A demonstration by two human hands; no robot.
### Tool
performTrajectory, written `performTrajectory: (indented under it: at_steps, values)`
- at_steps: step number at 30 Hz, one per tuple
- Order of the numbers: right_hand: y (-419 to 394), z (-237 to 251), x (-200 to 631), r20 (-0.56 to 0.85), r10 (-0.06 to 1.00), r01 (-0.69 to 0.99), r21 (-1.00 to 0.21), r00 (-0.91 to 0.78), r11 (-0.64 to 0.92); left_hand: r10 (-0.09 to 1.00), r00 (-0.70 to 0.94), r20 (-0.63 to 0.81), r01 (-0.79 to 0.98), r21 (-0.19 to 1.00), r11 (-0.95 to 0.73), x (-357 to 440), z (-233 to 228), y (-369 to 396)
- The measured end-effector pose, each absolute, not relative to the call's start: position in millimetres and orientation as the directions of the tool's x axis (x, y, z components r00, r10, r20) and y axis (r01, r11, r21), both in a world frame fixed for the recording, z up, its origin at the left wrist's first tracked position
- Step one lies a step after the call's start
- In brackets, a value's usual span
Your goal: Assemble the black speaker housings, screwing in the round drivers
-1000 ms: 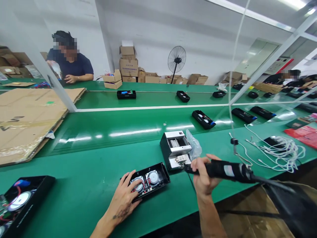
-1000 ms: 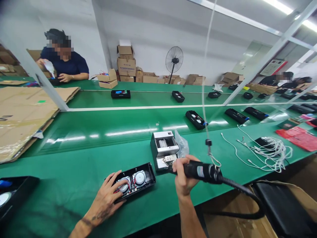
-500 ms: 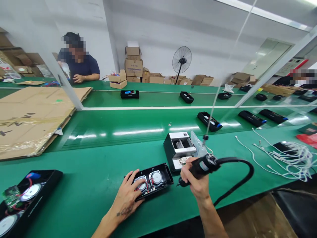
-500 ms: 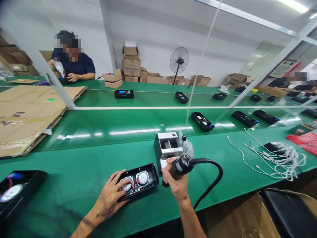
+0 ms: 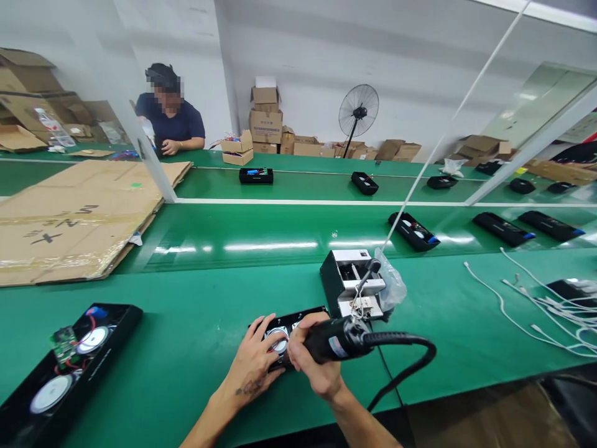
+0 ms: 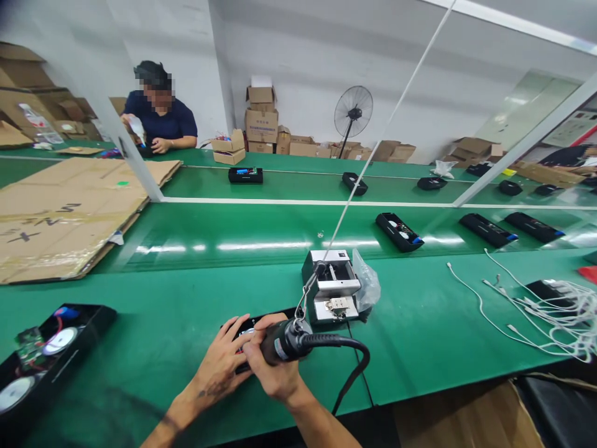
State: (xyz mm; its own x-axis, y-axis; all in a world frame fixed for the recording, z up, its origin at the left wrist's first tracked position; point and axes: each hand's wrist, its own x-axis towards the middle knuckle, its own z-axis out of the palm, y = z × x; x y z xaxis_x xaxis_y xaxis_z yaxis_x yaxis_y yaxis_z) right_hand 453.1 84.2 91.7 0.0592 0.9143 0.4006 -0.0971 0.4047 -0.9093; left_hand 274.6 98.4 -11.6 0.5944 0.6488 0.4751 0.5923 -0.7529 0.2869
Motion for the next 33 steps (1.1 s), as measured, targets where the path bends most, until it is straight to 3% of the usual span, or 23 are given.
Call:
performTrajectory:
  at_steps: [5,8,12,21,28,33]
  values:
    - [86.3,86.4,445.7,0.398,0.917,-0.202,-0.901,-0.031,0.385,0.634,0.604,0.483,0.610,0.232,-0.758,275.9,-12.9,99.0]
    - [86.3,86.3,444.2,0.371,0.928,-0.154,-0.918,-0.015,0.365,0.620,0.629,0.469,0.623,0.173,-0.763,275.0,-12.0,99.7]
    - [84.8,87.7,445.6,0.455,0.890,-0.020,-0.890,0.010,0.456,0.596,0.643,0.480,0.620,0.129,-0.774,275.2,-11.4,99.9]
    - [79.3,89.7,447.2,0.537,0.828,0.128,-0.821,-0.159,0.557,0.610,0.616,0.498,0.631,0.151,-0.761,278.6,-24.7,98.0]
    - [73.3,54.6,437.6,0.476,0.866,0.139,-0.858,-0.150,0.495,0.619,0.608,0.498,0.624,0.182,-0.760,275.9,-23.9,98.7]
    - [72.2,62.3,436.7,0.513,0.849,0.158,-0.835,-0.123,0.527,0.618,0.641,0.456,0.620,0.167,-0.767,272.4,-16.9,101.3]
